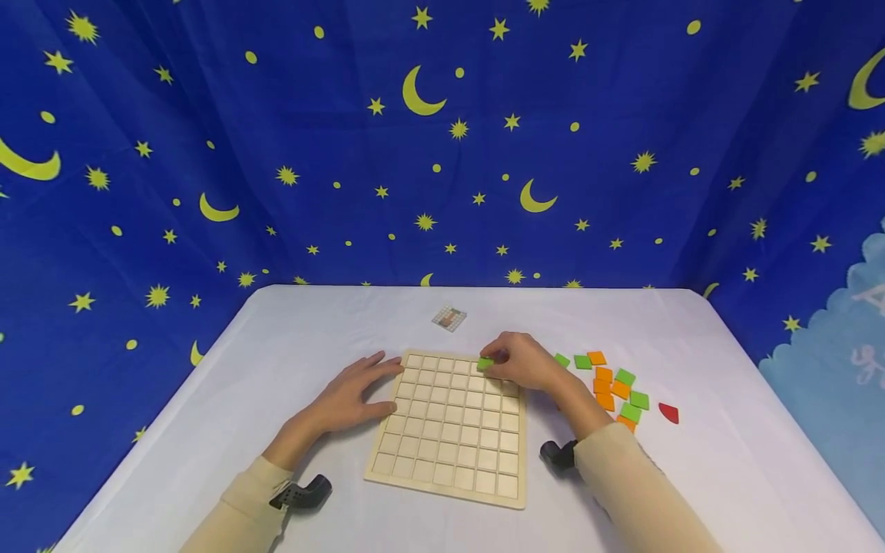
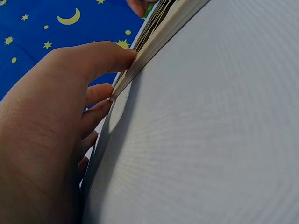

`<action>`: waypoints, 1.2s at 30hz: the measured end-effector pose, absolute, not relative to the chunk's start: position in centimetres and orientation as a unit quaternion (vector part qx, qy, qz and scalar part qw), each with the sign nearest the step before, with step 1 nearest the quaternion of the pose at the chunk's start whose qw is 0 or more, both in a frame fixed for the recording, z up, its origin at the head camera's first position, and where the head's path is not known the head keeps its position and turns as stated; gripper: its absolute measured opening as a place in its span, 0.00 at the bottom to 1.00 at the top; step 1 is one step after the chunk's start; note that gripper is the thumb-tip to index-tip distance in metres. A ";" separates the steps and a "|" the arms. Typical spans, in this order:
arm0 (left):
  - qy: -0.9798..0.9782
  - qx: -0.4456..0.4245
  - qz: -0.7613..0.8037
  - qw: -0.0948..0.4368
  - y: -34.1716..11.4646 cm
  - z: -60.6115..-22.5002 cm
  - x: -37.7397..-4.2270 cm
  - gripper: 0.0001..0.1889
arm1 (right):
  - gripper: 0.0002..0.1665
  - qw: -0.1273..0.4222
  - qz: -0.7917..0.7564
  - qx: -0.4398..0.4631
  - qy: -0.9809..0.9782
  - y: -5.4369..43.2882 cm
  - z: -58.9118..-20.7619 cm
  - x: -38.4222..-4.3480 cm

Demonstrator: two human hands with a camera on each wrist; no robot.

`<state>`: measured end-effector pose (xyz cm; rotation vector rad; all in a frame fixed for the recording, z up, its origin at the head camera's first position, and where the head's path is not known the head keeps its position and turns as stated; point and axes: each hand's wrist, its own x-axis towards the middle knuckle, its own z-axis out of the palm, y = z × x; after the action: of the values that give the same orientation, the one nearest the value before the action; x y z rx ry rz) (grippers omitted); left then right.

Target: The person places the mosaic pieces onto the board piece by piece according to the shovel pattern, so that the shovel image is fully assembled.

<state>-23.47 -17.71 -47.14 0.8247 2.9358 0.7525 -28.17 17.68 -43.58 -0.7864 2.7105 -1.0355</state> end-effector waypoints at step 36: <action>0.934 0.268 0.236 -0.006 -17.6 -46.8 -23.4 0.35 | 0.17 0.082 -0.319 -0.322 0.888 12.7 -42.6 -29.4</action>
<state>-23.39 -17.60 -46.77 0.8458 2.9450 0.7454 -29.42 12.68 -42.64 -0.9616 2.6520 -0.9540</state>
